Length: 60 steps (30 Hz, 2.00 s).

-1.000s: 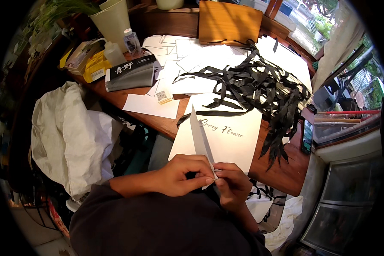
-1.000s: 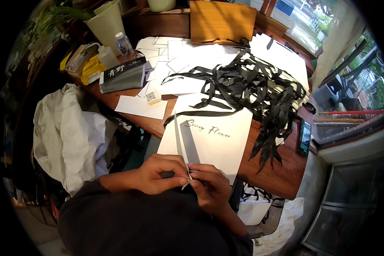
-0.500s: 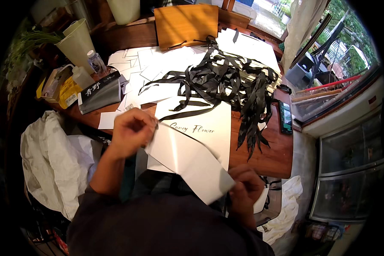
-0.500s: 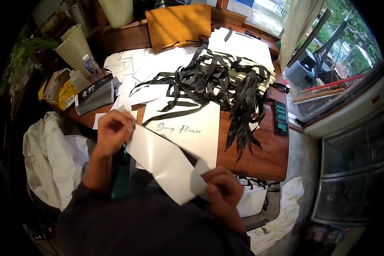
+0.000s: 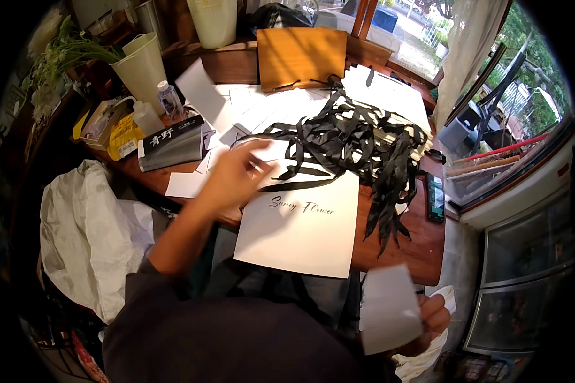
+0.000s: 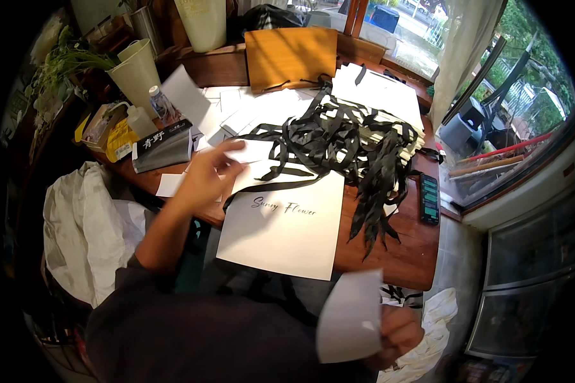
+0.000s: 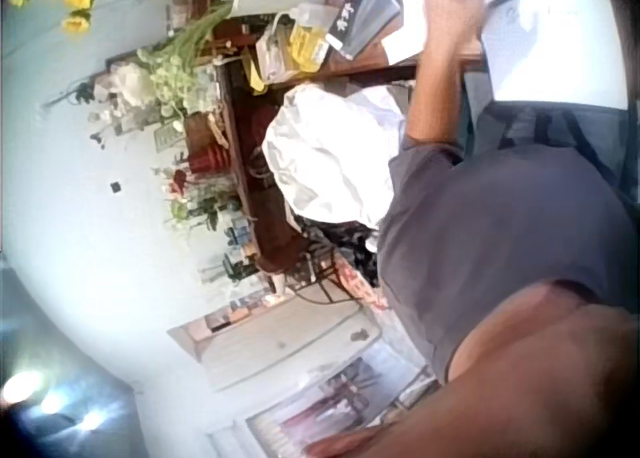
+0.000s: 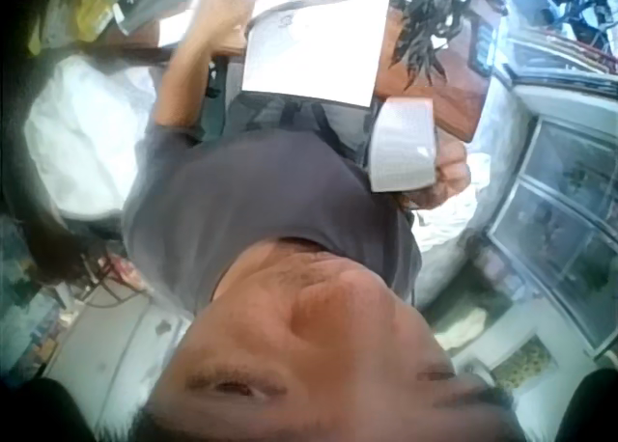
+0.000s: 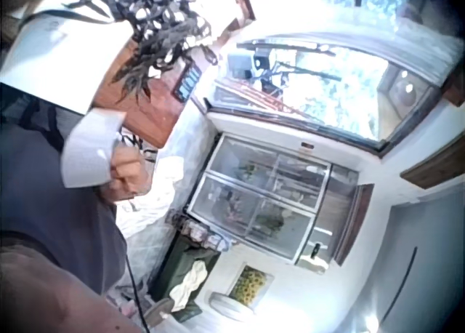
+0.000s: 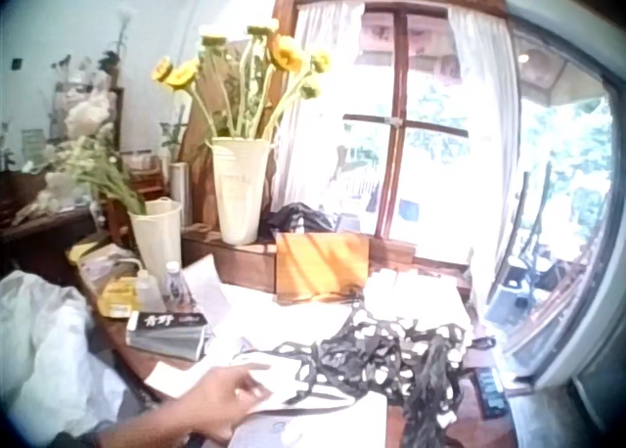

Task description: The person attaches black ribbon handles to white shopping bags by threading the ribbon through holes in the bag, then applies a branded sticker to the center and a QR code sticker near the bottom seam of each bag.

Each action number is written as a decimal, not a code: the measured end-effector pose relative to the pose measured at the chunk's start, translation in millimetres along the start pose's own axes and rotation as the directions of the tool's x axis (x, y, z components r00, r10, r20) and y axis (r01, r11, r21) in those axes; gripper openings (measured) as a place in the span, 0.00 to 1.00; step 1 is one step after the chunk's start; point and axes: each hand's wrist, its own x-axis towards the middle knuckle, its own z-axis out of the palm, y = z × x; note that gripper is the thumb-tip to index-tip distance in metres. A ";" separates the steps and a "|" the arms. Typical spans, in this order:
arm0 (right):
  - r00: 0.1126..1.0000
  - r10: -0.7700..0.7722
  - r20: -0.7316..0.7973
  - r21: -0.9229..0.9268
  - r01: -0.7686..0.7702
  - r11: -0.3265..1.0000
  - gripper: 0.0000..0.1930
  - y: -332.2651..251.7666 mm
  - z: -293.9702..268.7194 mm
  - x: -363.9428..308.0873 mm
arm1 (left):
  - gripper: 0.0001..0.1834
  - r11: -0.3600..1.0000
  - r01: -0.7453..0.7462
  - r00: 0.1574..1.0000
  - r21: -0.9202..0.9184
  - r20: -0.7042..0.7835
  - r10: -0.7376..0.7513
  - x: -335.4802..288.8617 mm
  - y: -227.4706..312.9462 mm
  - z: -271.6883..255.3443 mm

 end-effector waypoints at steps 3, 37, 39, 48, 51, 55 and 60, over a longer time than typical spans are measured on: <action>0.992 -0.081 0.095 0.583 0.011 0.813 0.07 0.0 30.3 3.1 | 0.43 0.855 -0.448 0.832 -0.262 0.229 0.506 -74.2 36.2 22.6; 0.785 -0.496 0.371 0.433 0.327 0.840 0.10 -48.7 144.2 27.7 | 0.17 0.668 -0.740 0.631 0.077 -0.263 0.729 -124.8 28.1 -7.3; 0.771 -0.504 0.388 0.455 0.316 0.833 0.12 -33.2 143.4 33.2 | 0.14 0.725 -0.684 0.664 0.080 -0.342 0.665 -129.2 15.9 -17.3; 0.571 0.003 0.821 -0.226 0.320 0.920 0.24 139.5 180.0 31.1 | 0.14 0.853 -0.513 0.660 -0.089 -0.677 0.326 -141.3 -31.3 -61.3; 0.546 -0.015 0.838 -0.188 0.314 0.931 0.10 157.0 180.1 37.5 | 0.14 0.853 -0.518 0.658 -0.057 -0.663 0.355 -143.7 -30.8 -62.2; 0.552 0.025 0.833 -0.280 0.382 0.881 0.05 173.1 156.3 51.7 | 0.14 0.853 -0.518 0.700 -0.067 -0.606 0.378 -142.8 -28.8 -60.9; 0.506 0.073 0.860 -0.334 0.447 0.830 0.27 167.7 121.0 58.5 | 0.13 0.848 -0.523 0.717 -0.093 -0.586 0.378 -132.2 -35.1 -55.3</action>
